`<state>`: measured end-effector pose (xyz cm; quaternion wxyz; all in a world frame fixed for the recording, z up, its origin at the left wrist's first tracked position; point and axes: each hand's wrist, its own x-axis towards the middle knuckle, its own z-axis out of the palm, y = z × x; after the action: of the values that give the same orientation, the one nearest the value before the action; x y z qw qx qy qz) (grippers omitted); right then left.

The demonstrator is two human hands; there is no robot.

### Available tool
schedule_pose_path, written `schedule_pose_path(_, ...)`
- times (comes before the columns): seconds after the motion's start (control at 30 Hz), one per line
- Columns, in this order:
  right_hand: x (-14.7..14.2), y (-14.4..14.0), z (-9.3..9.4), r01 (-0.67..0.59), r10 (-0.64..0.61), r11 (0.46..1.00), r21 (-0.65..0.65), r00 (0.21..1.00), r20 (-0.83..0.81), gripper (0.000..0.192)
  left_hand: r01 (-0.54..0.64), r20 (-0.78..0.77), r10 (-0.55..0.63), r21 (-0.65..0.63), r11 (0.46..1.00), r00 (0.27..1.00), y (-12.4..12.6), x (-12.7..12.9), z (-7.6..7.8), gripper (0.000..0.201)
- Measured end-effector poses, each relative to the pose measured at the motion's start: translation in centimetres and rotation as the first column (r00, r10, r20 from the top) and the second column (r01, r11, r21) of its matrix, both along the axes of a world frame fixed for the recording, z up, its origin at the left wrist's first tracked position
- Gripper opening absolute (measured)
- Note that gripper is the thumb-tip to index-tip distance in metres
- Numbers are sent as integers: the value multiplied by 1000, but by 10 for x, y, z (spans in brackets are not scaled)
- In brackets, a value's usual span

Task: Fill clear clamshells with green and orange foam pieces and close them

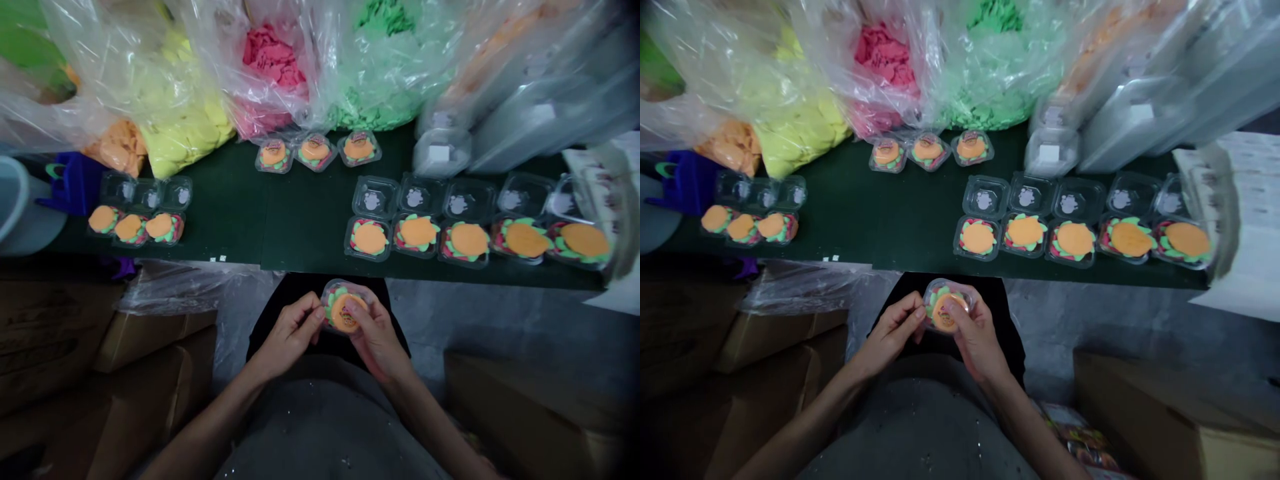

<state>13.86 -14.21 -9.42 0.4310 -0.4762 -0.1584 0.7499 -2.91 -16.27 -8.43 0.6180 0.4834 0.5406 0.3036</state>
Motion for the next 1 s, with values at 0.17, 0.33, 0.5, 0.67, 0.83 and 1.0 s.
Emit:
schedule_pose_path(0.17, -1, -7, -3, 38, -38, 999, -17, 999, -12, 32, -118, -7, 118, 7, 993, 993, -5, 11, -5, 42)
schedule_pose_path(0.33, -3, -9, -10, 100, -99, 993, -57, 995, 19, 33, -130, 49, 131, -38, 991, 990, -10, 14, -16, 41)
schedule_pose_path(0.5, -10, -9, -12, 119, -118, 992, -38, 993, 27, 34, -97, -58, 96, -18, 995, 994, -14, 4, -11, 35)
schedule_pose_path(0.67, -14, -8, -4, 114, -113, 993, -15, 993, 26, 33, -145, 58, 148, -46, 988, 987, -13, 6, -1, 34)
schedule_pose_path(0.83, -12, -6, -5, 133, -132, 991, -32, 990, 42, 33, -285, 157, 295, -80, 955, 943, -14, 22, -9, 35)
schedule_pose_path(1.0, -10, -1, -12, 101, -101, 994, -32, 995, -9, 31, -284, 225, 303, -112, 952, 926, -12, 21, -18, 34)
